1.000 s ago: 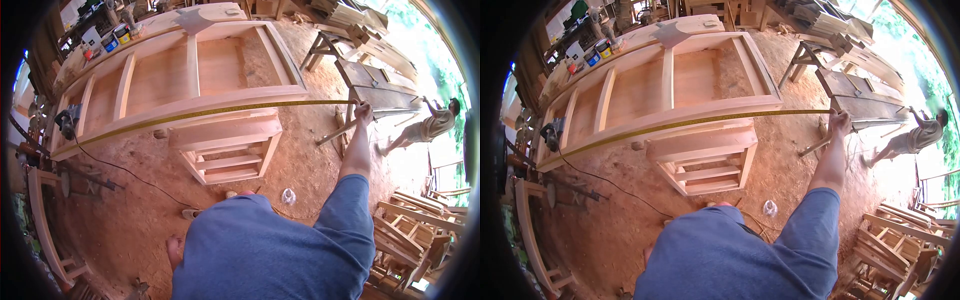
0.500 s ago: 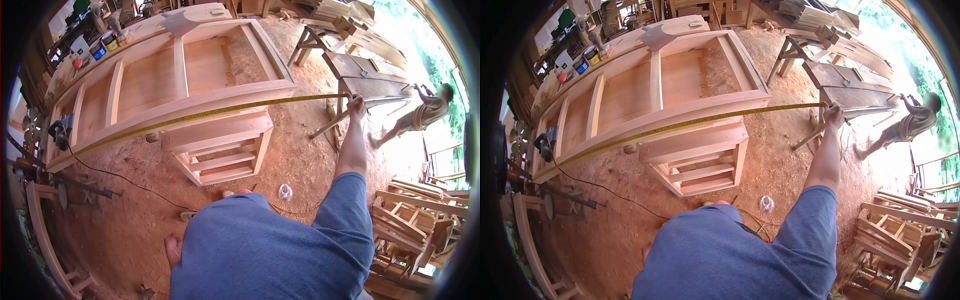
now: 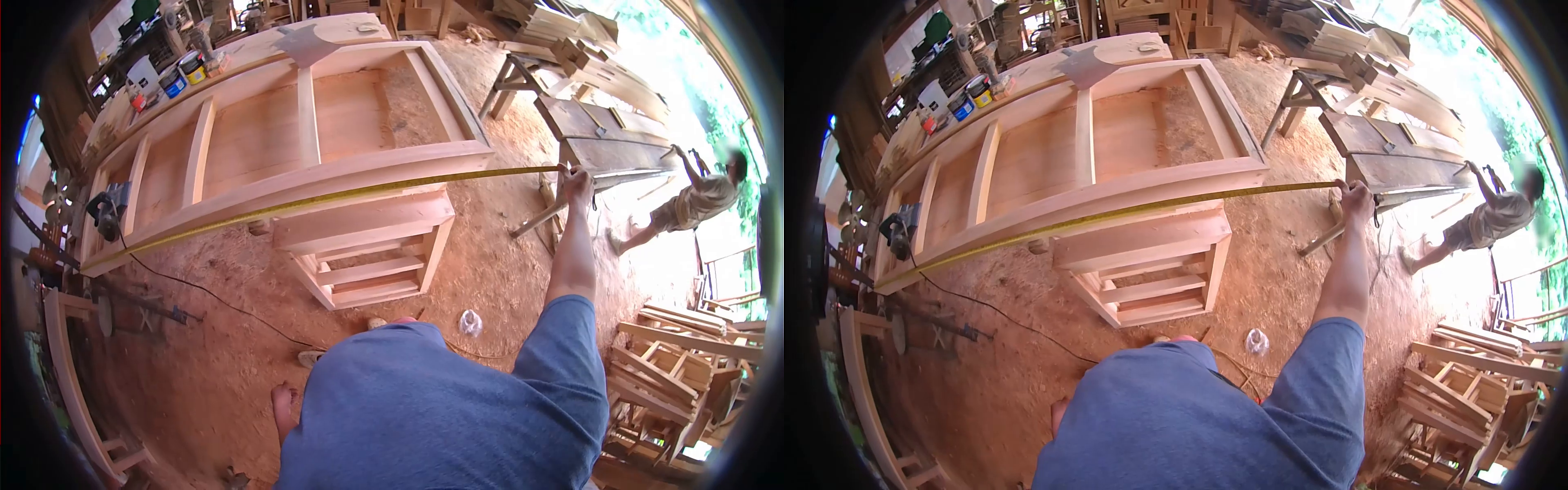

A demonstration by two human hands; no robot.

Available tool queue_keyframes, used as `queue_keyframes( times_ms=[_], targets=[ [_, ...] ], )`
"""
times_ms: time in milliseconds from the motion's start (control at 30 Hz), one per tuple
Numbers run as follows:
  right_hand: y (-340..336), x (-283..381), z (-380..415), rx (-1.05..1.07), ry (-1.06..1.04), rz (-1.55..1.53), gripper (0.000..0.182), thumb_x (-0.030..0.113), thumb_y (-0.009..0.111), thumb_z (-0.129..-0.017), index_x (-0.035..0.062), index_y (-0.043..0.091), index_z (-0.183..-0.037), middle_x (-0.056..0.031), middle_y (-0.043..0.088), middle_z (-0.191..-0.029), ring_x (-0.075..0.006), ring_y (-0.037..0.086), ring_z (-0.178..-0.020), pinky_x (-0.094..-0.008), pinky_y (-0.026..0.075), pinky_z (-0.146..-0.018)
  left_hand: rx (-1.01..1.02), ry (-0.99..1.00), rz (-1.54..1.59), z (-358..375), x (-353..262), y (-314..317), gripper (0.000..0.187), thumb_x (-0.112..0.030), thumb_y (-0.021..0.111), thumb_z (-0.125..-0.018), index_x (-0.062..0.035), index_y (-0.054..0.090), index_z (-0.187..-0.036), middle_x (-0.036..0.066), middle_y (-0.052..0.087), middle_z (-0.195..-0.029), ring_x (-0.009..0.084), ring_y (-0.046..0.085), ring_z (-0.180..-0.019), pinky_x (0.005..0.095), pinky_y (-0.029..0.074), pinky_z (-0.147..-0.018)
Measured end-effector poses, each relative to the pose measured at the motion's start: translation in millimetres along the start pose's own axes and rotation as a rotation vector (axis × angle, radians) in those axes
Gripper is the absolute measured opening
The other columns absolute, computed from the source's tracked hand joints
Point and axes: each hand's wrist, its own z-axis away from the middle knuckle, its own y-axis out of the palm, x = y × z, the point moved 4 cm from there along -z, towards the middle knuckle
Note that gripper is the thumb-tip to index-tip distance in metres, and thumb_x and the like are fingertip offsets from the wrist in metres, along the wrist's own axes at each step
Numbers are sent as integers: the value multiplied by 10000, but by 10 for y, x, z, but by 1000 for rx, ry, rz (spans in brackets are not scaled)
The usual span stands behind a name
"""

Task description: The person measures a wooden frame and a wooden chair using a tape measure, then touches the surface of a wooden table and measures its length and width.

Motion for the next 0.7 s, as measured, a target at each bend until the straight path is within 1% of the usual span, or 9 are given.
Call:
queue_keyframes(
  times_ms=[67,133,200,267,333,400,533,633,700],
  targets=[
    [7,35,0,39,59,16,485,593,671,-744,134,706,-897,-147,695,-868,-347,661,-863,-447,506,-731,43,304,-151,-92,37,0,399,-281,461,-970,19,550,-721,124,580,-560,176,495,-392,293,301,-327],
    [111,-5,-28,25,76,-2,494,603,666,-743,140,708,-911,-151,696,-891,-351,661,-880,-447,505,-739,41,312,-108,-102,88,14,383,-273,465,-966,16,557,-732,120,582,-557,173,497,-394,291,307,-332],
    [117,33,-24,-2,99,12,504,609,668,-736,141,711,-918,-151,697,-906,-354,660,-890,-446,504,-751,3,27,132,-107,184,51,372,-272,469,-963,12,567,-743,115,584,-554,172,500,-396,293,319,-340],
    [68,104,0,35,126,25,492,604,671,-736,144,712,-906,-151,695,-929,-355,655,-909,-447,502,-756,25,337,-72,-139,182,51,361,-274,475,-959,5,571,-751,113,594,-571,172,504,-403,293,329,-349],
    [124,102,-10,8,108,48,491,602,673,-733,139,709,-896,-151,695,-931,-355,655,-909,-450,500,-752,27,274,-45,-162,248,61,350,-274,481,-954,1,575,-760,111,604,-590,172,509,-413,296,336,-358],
    [134,123,-12,22,141,26,489,603,672,-733,134,708,-869,-159,693,-919,-356,649,-922,-461,496,-762,27,-157,217,-125,302,91,340,-273,488,-950,1,580,-771,111,612,-612,171,513,-426,300,340,-366],
    [392,-101,-57,-43,96,60,534,513,637,-797,101,621,-1135,-173,649,-1113,-333,619,-1020,-437,483,-849,-65,-110,328,-291,600,215,328,-276,515,-938,5,594,-789,101,596,-615,165,531,-459,312,365,-389],
    [784,-413,-272,-17,42,-79,451,395,643,-834,42,616,-1114,-164,654,-1066,-274,621,-975,-394,488,-832,-129,-62,400,-291,554,230,338,-283,534,-922,16,600,-778,84,574,-597,169,540,-468,325,417,-428],
    [1288,-769,-531,40,8,-406,395,315,647,-859,3,613,-1099,-158,658,-1035,-235,621,-945,-365,491,-820,-128,5,392,-264,510,224,348,-270,547,-916,26,605,-742,97,583,-596,183,549,-464,336,443,-442]
  ],
)
